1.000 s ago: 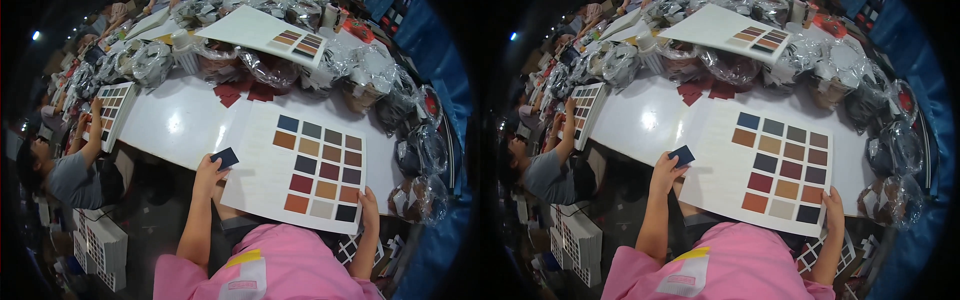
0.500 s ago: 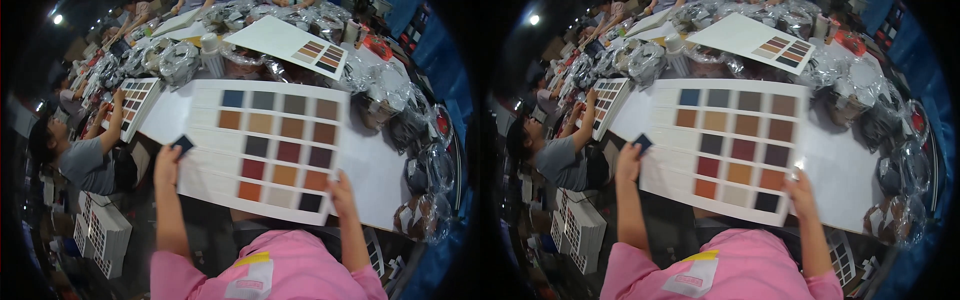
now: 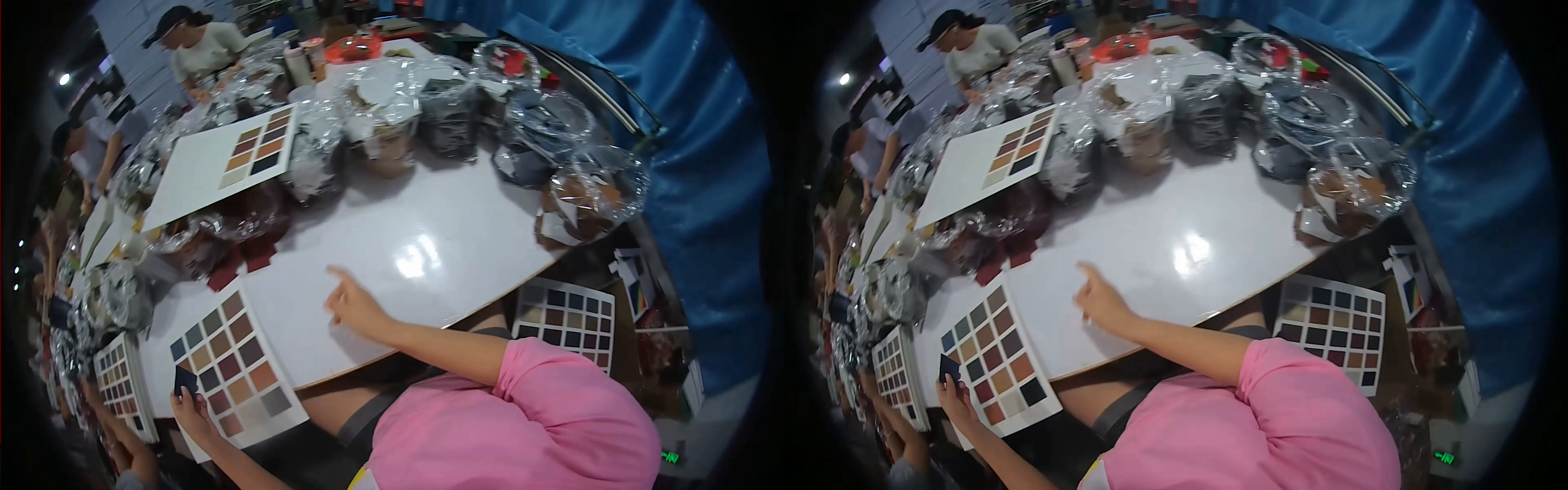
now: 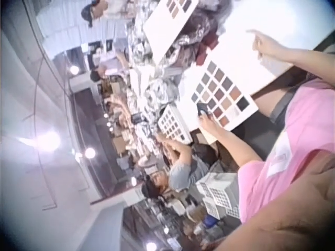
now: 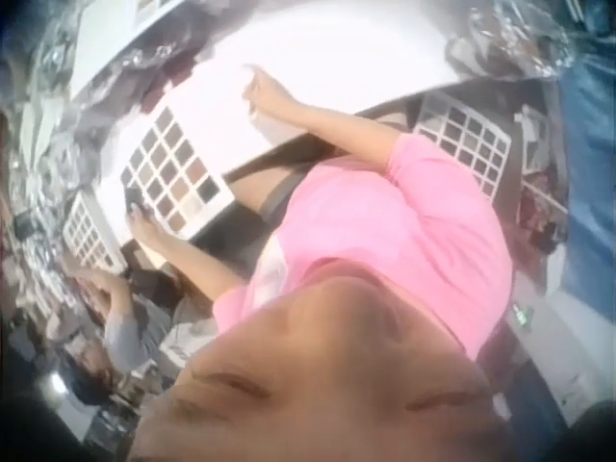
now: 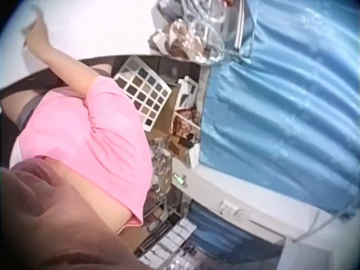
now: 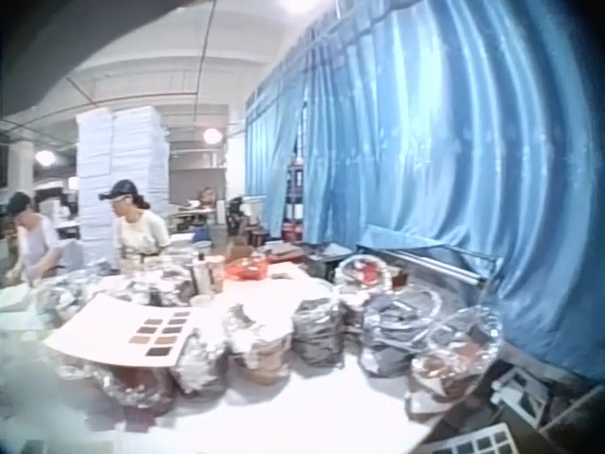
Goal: The worker is taking small fabric or leather swatches from plastic bags and adhering them to a gridded sample board.
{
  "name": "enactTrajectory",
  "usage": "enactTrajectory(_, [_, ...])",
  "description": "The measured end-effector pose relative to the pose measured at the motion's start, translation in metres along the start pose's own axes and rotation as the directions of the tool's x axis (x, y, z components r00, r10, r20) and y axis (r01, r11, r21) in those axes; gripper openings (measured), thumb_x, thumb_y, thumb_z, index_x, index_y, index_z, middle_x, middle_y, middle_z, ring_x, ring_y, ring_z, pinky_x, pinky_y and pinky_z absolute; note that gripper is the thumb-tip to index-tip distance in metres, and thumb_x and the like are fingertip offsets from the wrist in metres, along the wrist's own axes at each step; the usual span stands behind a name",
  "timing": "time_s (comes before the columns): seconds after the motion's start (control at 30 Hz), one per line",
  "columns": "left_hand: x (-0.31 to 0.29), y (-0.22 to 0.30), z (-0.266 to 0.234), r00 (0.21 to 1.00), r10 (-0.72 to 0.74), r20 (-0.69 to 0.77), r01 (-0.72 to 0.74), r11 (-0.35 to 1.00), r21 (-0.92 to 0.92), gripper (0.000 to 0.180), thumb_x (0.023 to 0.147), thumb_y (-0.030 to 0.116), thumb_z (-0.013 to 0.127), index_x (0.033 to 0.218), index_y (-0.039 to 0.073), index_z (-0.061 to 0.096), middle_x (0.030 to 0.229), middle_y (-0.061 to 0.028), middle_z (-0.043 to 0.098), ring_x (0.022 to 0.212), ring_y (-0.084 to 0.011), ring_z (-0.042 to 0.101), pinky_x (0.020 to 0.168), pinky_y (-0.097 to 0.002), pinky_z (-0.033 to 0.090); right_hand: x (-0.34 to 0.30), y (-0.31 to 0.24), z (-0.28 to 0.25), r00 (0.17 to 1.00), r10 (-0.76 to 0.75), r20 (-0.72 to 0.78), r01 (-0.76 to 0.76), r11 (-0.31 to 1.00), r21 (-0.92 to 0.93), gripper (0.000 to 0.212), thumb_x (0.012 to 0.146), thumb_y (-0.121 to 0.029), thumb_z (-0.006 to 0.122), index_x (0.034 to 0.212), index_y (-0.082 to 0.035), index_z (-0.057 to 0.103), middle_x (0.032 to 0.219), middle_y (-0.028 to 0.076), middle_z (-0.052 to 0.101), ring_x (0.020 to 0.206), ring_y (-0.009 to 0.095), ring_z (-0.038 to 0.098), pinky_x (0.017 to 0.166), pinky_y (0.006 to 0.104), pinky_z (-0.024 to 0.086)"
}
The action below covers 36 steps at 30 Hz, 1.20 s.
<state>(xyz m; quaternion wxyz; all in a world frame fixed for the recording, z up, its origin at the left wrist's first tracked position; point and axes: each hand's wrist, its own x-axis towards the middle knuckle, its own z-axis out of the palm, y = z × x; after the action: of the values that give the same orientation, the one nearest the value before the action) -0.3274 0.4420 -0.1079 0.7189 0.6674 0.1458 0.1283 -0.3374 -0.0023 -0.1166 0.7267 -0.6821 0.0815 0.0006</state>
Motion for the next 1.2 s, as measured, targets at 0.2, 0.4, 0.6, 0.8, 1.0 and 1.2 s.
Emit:
enactTrajectory(0.2, [-0.010,-0.028,0.101,0.984,-0.048,0.173,0.054,0.998,-0.033,0.016,0.093,0.014,0.060,0.109,0.009,0.057,0.086,0.0009,0.058,0.067,-0.0036,0.052,0.056,-0.0153,0.044,-0.013,-0.078,-0.076,0.917,0.040,0.396,0.036,0.982,-0.183,0.026,0.089,-0.010,0.057,0.112,-0.001,0.063,0.087,0.007,0.063,0.072,0.012,0.060,0.070,0.0265,0.051])
enactTrajectory(0.4, [-0.075,-0.024,0.258,0.916,-0.105,0.387,0.121,0.992,-0.017,0.025,0.086,0.016,0.067,0.107,0.004,0.058,0.083,-0.0027,0.060,0.065,-0.0109,0.058,0.059,-0.0231,0.049,-0.024,-0.090,-0.168,0.994,-0.110,0.019,0.112,0.969,-0.220,0.027,0.093,-0.011,0.052,0.116,0.000,0.060,0.088,0.005,0.063,0.074,0.010,0.059,0.068,0.0241,0.048])
enactTrajectory(0.6, [-0.141,-0.024,0.324,0.761,-0.184,0.622,0.282,0.957,-0.061,0.028,0.087,0.011,0.067,0.110,-0.001,0.058,0.086,-0.0062,0.063,0.066,-0.0138,0.063,0.061,-0.0238,0.053,-0.016,-0.076,-0.099,0.949,0.073,0.307,-0.062,0.997,-0.046,0.036,0.087,-0.007,0.059,0.123,-0.001,0.054,0.083,0.003,0.062,0.068,0.010,0.057,0.064,0.0221,0.045])
enactTrajectory(0.8, [-0.089,-0.029,0.351,0.833,-0.146,0.534,0.256,0.957,-0.139,0.022,0.091,0.015,0.060,0.109,0.002,0.058,0.084,-0.0057,0.064,0.072,-0.0134,0.064,0.062,-0.0223,0.048,-0.009,-0.083,-0.167,1.000,0.023,-0.002,-0.023,0.995,-0.101,0.027,0.081,-0.001,0.060,0.109,-0.001,0.060,0.075,0.000,0.057,0.060,0.006,0.050,0.054,0.0190,0.040])
enactTrajectory(1.0, [0.082,-0.004,0.294,0.995,0.014,-0.103,-0.043,0.959,-0.280,0.018,0.089,0.012,0.059,0.103,0.003,0.053,0.079,-0.0037,0.059,0.065,-0.0090,0.056,0.054,-0.0215,0.045,-0.014,-0.063,-0.211,0.980,0.002,-0.197,-0.021,0.995,-0.094,0.018,0.083,0.001,0.058,0.100,0.000,0.058,0.075,0.002,0.057,0.058,0.008,0.050,0.054,0.0207,0.039])
enactTrajectory(1.2, [0.211,0.021,0.324,0.948,0.075,-0.309,-0.152,0.960,-0.235,0.018,0.081,0.009,0.063,0.093,-0.005,0.060,0.078,-0.0075,0.062,0.063,-0.0167,0.056,0.057,-0.0306,0.043,-0.047,-0.055,-0.242,0.930,-0.018,-0.366,-0.034,0.990,-0.136,0.012,0.083,0.002,0.057,0.095,-0.002,0.056,0.074,0.003,0.058,0.058,0.008,0.050,0.052,0.0214,0.039])
